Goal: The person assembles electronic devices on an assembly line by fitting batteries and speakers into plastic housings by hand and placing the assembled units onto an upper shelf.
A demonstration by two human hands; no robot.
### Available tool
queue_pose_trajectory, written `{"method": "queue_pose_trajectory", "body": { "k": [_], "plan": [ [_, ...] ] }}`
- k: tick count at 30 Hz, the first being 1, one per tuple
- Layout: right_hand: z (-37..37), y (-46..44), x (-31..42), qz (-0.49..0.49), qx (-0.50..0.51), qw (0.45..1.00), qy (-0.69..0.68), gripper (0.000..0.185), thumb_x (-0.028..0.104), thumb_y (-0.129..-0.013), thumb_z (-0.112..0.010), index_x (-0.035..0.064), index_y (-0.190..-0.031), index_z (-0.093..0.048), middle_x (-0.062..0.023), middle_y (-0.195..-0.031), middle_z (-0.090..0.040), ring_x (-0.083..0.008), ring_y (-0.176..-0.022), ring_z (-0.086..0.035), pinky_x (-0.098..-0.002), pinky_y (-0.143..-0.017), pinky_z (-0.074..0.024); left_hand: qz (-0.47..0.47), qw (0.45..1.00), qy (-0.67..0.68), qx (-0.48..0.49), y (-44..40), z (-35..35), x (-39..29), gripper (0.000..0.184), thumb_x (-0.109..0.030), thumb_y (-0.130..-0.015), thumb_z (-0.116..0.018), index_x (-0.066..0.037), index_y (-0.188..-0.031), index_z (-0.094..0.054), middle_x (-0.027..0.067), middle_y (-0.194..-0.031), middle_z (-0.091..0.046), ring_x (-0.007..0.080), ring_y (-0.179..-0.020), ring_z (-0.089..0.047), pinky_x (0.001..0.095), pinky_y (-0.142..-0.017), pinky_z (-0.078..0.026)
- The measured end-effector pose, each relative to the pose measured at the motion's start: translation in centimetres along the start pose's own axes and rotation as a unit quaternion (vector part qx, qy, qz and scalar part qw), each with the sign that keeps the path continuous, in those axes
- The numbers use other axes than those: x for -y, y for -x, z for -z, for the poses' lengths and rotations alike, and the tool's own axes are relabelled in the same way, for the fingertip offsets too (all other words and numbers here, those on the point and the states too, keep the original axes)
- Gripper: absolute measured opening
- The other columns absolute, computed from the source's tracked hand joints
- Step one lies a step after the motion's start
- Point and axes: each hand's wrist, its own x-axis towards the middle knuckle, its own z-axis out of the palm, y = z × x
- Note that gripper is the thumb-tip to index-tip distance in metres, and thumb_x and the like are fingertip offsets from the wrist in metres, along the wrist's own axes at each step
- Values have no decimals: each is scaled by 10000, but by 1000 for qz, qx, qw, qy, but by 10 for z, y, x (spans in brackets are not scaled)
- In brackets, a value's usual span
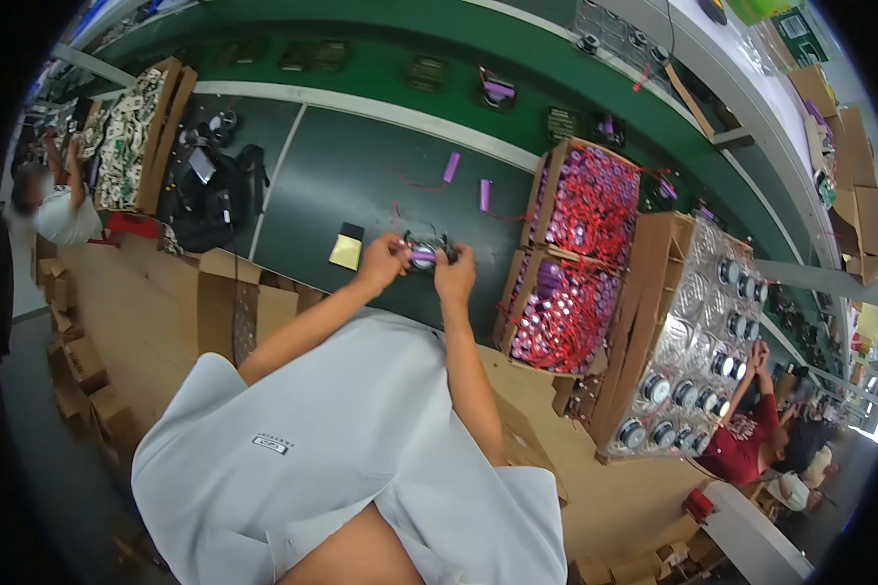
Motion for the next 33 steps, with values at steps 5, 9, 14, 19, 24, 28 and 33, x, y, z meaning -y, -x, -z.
{"method": "queue_pose_trajectory", "body": {
  "k": [5, 9, 14, 19, 24, 28, 33],
  "plan": [
    [-4, 6, 4, -23, 8, 999, 30, 339, 283, -873, -639, -3, -1051, -607, -203, -1014, -643, -379, -958, -622, -443, -878, -483, 64, 997, -42, 0, 6, 0, -16, 199, -52, -871, -701, 38, -996, -576, 118, -778, -679, 163, -620, -673, 300, -507, -536],
    [-4, 8, 20, -62, -17, 998, 17, 313, 262, -858, -627, -10, -1008, -586, -204, -1012, -609, -379, -966, -598, -462, -887, -462, 105, 994, -41, 16, -1, 0, -29, 163, -23, -870, -702, 56, -968, -598, 137, -777, -688, 177, -619, -690, 294, -492, -542],
    [-8, 15, 29, -62, -47, 996, 44, 308, 267, -879, -622, -12, -1003, -576, -208, -996, -601, -384, -949, -594, -470, -868, -461, 91, 995, -39, 32, 1, 8, -43, 113, 8, -865, -702, 76, -900, -618, 145, -761, -694, 179, -617, -701, 286, -497, -567],
    [-13, 21, 24, -116, -67, 990, -39, 302, 275, -897, -643, -12, -967, -584, -195, -981, -602, -362, -922, -602, -446, -858, -471, -7, 995, -95, 37, -1, 6, -32, 112, 7, -850, -706, 38, -888, -606, 115, -729, -679, 161, -604, -673, 288, -525, -548],
    [-18, 20, 13, -123, -45, 987, -94, 294, 255, -879, -691, -16, -948, -600, -170, -940, -610, -304, -879, -614, -393, -832, -483, -28, 969, -246, -12, -13, 13, -23, 311, -109, -788, -771, 18, -1018, -604, 180, -951, -658, 326, -898, -654, 387, -812, -518],
    [-18, 19, 17, -163, -28, 972, -164, 283, 248, -893, -703, -3, -971, -599, -127, -923, -614, -242, -852, -597, -369, -810, -481, -21, 967, -251, 25, -10, 7, -21, 418, -217, -817, -760, 1, -1122, -575, 191, -1076, -574, 336, -1006, -583, 395, -916, -465],
    [-5, 16, 70, -211, 44, 897, -386, 295, 226, -958, -669, 5, -1121, -562, -42, -986, -573, -127, -901, -518, -275, -842, -429, 54, 990, 73, 106, -16, 26, -23, 431, -174, -918, -672, -31, -1281, -489, 99, -1159, -570, 224, -1092, -563, 380, -910, -489]
  ]
}}
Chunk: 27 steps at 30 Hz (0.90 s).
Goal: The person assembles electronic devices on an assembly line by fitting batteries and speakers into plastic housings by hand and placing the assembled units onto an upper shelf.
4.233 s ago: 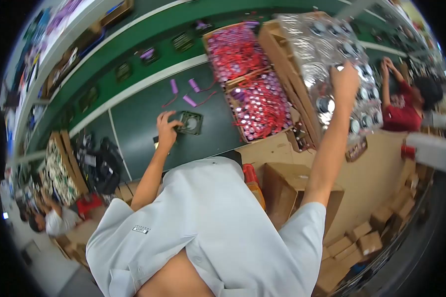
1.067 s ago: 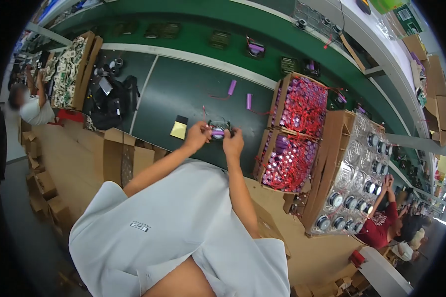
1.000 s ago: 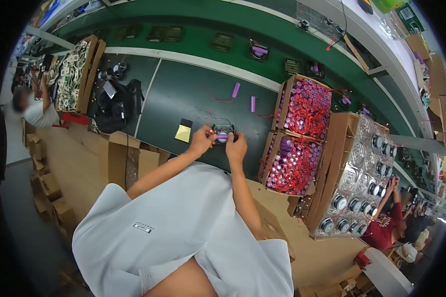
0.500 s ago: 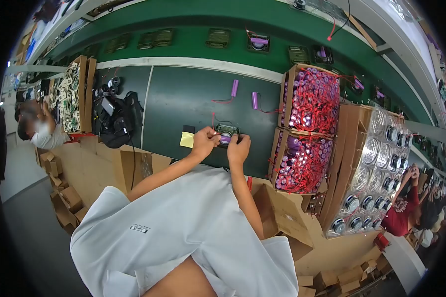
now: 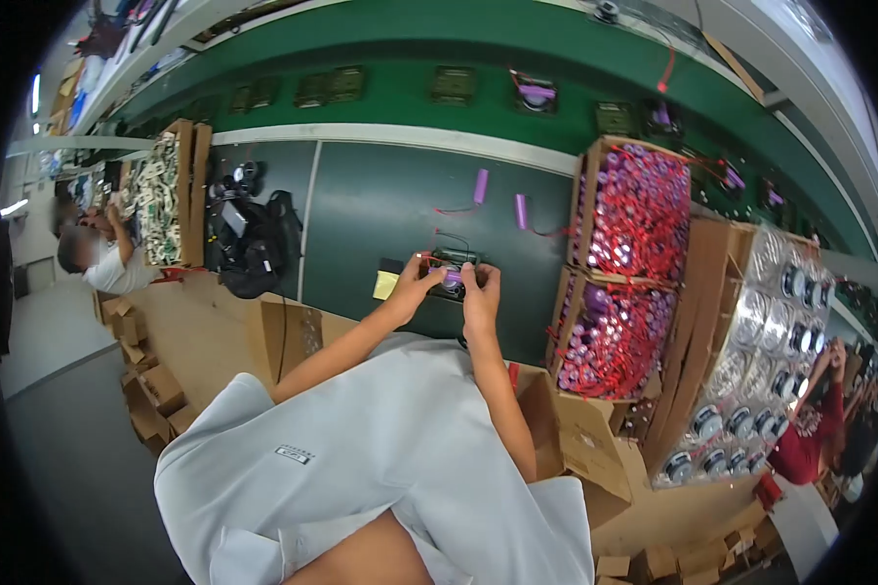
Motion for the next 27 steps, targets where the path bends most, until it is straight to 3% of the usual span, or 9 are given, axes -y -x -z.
{"method": "queue_pose_trajectory", "body": {
  "k": [2, 5, 13, 16, 18, 20, 22, 24, 27],
  "plan": [
    [-18, 8, 23, 36, 92, 994, 42, 334, 222, -964, -663, 0, -1193, -562, -55, -1048, -598, -125, -949, -538, -270, -854, -432, 89, 969, 229, -3, 16, -2, -57, 452, -146, -936, -636, -79, -1336, -437, 100, -1198, -576, 245, -1139, -578, 468, -922, -531],
    [-41, -5, 37, 112, 173, 978, -30, 373, 262, -978, -643, 1, -1235, -573, -63, -1093, -632, -131, -987, -580, -277, -832, -460, 59, 947, 294, 119, -9, 27, -85, 430, -151, -942, -623, -113, -1326, -433, 104, -1240, -573, 280, -1176, -587, 557, -930, -544],
    [-21, 14, 26, 22, 78, 992, 96, 284, 253, -1026, -538, 28, -1167, -639, -47, -1090, -645, -140, -931, -626, -279, -736, -484, -112, 969, 183, -119, -265, 117, -192, 466, -212, -917, -699, -98, -1189, -338, 130, -1286, -443, 299, -1181, -536, 561, -816, -611],
    [4, 30, 4, -2, 26, 989, 148, 226, 197, -1002, -580, 36, -1144, -648, -33, -1031, -657, -133, -863, -641, -269, -690, -482, -60, 956, -157, -240, -298, 110, -230, 580, -312, -935, -664, 59, -1265, -365, 238, -1278, -474, 398, -1114, -593, 519, -802, -619],
    [17, 41, 4, -19, 11, 988, 154, 213, 203, -986, -611, 59, -1140, -643, -12, -1005, -645, -113, -860, -640, -253, -700, -482, -78, 817, -516, -245, -310, 119, -219, 660, -504, -929, -600, 99, -1188, -534, 323, -1325, -478, 515, -1118, -573, 534, -933, -494],
    [20, 52, 13, -43, -12, 988, 149, 215, 188, -997, -584, 30, -1133, -642, -29, -1019, -654, -123, -852, -637, -259, -694, -478, -42, 824, -528, -204, -304, 138, -233, 564, -463, -906, -654, 71, -1086, -626, 302, -1251, -577, 444, -1055, -615, 501, -939, -492],
    [20, 57, 23, -43, -24, 988, 148, 218, 187, -1000, -578, 28, -1134, -641, -33, -1029, -659, -124, -854, -640, -259, -694, -477, -167, 693, -615, -337, -277, 168, -235, 525, -327, -826, -750, 33, -1163, -571, 245, -1284, -569, 434, -1123, -585, 516, -841, -519],
    [28, 64, 32, -32, -26, 986, 161, 218, 201, -994, -591, 51, -1144, -640, -24, -1036, -660, -117, -865, -648, -254, -700, -479, -152, 565, -686, -432, -283, 218, -218, 610, -290, -802, -771, -65, -1299, -499, 124, -1377, -528, 384, -1309, -464, 538, -941, -489],
    [35, 68, 41, -11, -26, 988, 155, 217, 200, -1002, -576, 50, -1145, -640, -23, -1039, -666, -116, -862, -646, -255, -710, -477, -83, 635, -690, -338, -297, 269, -200, 699, -377, -751, -798, -103, -1332, -521, 86, -1385, -541, 341, -1400, -367, 582, -1070, -352]
  ]
}}
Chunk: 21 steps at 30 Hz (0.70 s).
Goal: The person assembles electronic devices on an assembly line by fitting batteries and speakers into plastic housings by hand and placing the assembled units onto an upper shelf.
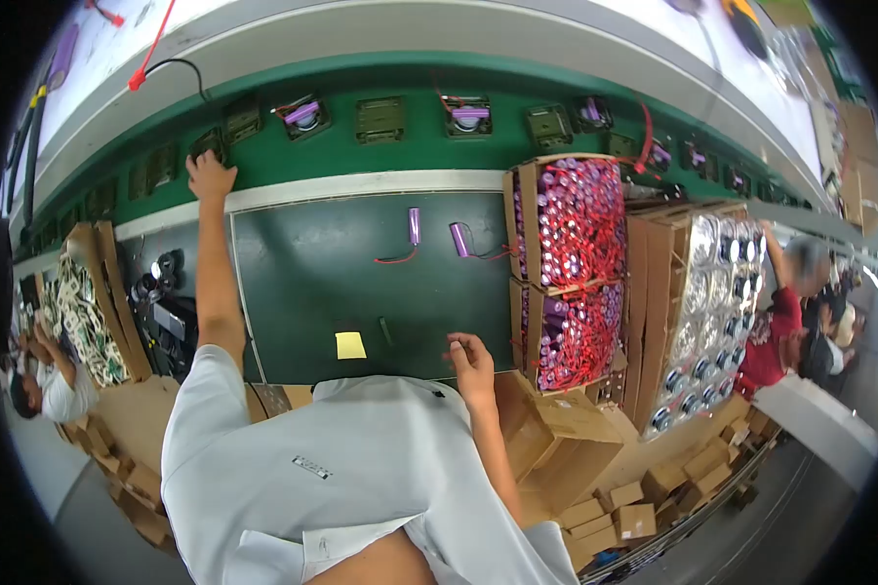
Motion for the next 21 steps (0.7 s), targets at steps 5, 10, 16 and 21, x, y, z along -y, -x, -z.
{"method": "queue_pose_trajectory", "body": {
  "k": [5, 10, 16, 21],
  "plan": [
    [7, 11, 27, 31, -3, 999, -25, 214, 197, -1008, -554, 39, -1113, -653, -35, -1024, -663, -124, -863, -633, -275, -735, -484, -134, 978, 30, -158, 47, 67, 0, 389, -351, -772, -776, -70, -1024, -681, 102, -1082, -688, 336, -1136, -553, 506, -928, -423],
    [7, -7, 28, 62, 129, 986, -87, 385, 331, -1015, -545, 97, -1320, -530, -74, -1193, -622, -184, -993, -634, -328, -781, -522, -381, 843, 379, 32, 259, 173, -87, 335, -173, -602, -809, -71, -892, -675, 123, -1025, -649, 365, -1104, -552, 472, -930, -427],
    [11, -36, -48, -74, 236, 885, -394, 310, 379, -1042, -460, 161, -1261, -439, -106, -1241, -543, -281, -1116, -612, -467, -802, -601, -521, 784, 256, 221, 426, 145, -160, 599, 75, -722, -638, -171, -1268, -642, 105, -1596, -281, 408, -1442, -270, 565, -1107, -281],
    [15, -34, -65, -65, 150, 936, -313, 384, 368, -1047, -431, 69, -1287, -445, -121, -1127, -593, -269, -1046, -643, -430, -886, -571, -488, 806, 226, 248, 450, 144, -179, 532, 15, -712, -706, -158, -1211, -649, 110, -1560, -336, 431, -1432, -272, 605, -1103, -267]
  ]
}}
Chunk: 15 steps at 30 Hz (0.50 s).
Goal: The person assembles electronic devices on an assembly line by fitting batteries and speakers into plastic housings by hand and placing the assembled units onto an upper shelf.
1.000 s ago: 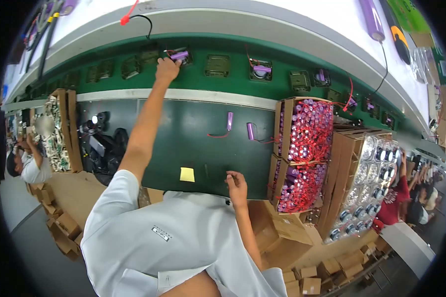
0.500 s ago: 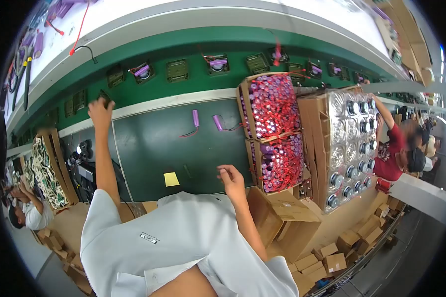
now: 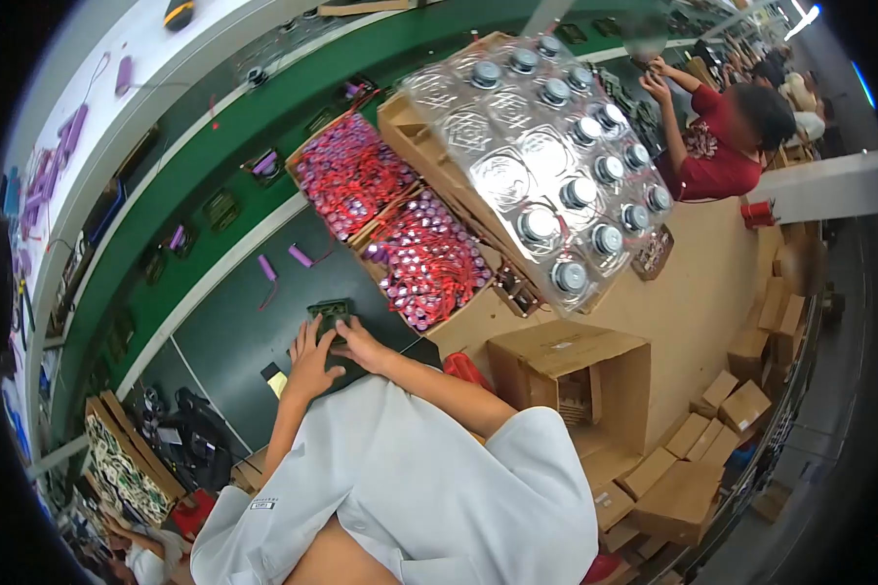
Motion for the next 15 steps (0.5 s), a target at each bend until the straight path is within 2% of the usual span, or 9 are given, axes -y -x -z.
{"method": "queue_pose_trajectory", "body": {
  "k": [2, 3, 5, 6, 7, 9, 10, 14, 15],
  "plan": [
    [7, 21, 34, -96, 52, 961, 254, 463, 444, -1021, -478, 46, -1257, -510, -164, -1157, -586, -252, -1145, -598, -393, -911, -545, -19, 997, -66, -28, -5, -13, -1, 441, -9, -715, -716, -149, -1132, -677, 104, -1543, -361, 424, -1424, -286, 606, -1110, -264],
    [2, 41, 74, -87, 139, 816, 554, 586, 508, -972, -523, 2, -1259, -585, -213, -1108, -628, -223, -1104, -626, -347, -897, -529, -38, 994, -94, -38, -9, -23, 12, 388, -19, -719, -718, -145, -1085, -691, 101, -1534, -373, 420, -1419, -292, 604, -1116, -263],
    [14, 111, 138, 271, 122, 645, 704, 536, 455, -913, -612, 43, -1253, -657, -210, -1032, -694, -291, -967, -676, -398, -869, -540, -52, 988, -125, -79, -18, -34, 28, 264, -21, -729, -705, -143, -961, -737, 89, -1514, -401, 406, -1405, -313, 594, -1120, -268],
    [-9, 177, 228, 161, 86, 749, 637, 441, 361, -902, -651, 58, -1223, -666, -167, -989, -709, -297, -932, -678, -393, -852, -545, -48, 985, -136, -92, -22, -32, 28, 260, -4, -727, -684, -144, -940, -737, 91, -1516, -404, 408, -1403, -318, 590, -1117, -270],
    [39, 170, 261, 499, 10, 445, 743, 357, 255, -897, -667, 51, -1190, -658, -152, -941, -706, -279, -893, -677, -385, -822, -548, -41, 983, -145, -100, -19, -31, 27, 260, 12, -726, -664, -145, -920, -736, 92, -1517, -407, 411, -1401, -323, 585, -1113, -272],
    [79, 191, 349, 527, -408, 552, 501, 483, 217, -883, -685, 63, -1314, -534, -186, -1055, -649, -338, -921, -664, -423, -816, -546, -33, 982, -168, -80, -18, -23, 24, 318, 43, -729, -629, -142, -967, -729, 118, -1505, -417, 404, -1399, -332, 579, -1113, -269],
    [82, 215, 383, 397, -519, 492, 575, 608, 249, -868, -701, 77, -1394, -448, -233, -1139, -615, -394, -1013, -647, -445, -863, -540, -29, 981, -156, -114, -20, -27, 27, 336, 36, -735, -635, -131, -1017, -713, 136, -1496, -414, 406, -1394, -333, 570, -1111, -273],
    [195, 164, 457, 180, -442, 369, 798, 334, 138, -874, -615, -28, -1162, -655, -296, -1158, -624, -429, -1080, -635, -514, -916, -527, 20, 981, -84, -176, -26, -42, 24, 557, -87, -768, -712, -87, -1299, -541, 215, -1462, -391, 404, -1392, -318, 556, -1097, -283],
    [196, 166, 453, 215, -484, 389, 754, 279, 118, -867, -603, -22, -1094, -686, -280, -1148, -633, -419, -1056, -646, -501, -887, -541, 48, 981, -66, -174, -26, -47, 19, 610, -124, -762, -740, -86, -1327, -514, 214, -1467, -383, 399, -1399, -309, 562, -1095, -283]
  ]
}}
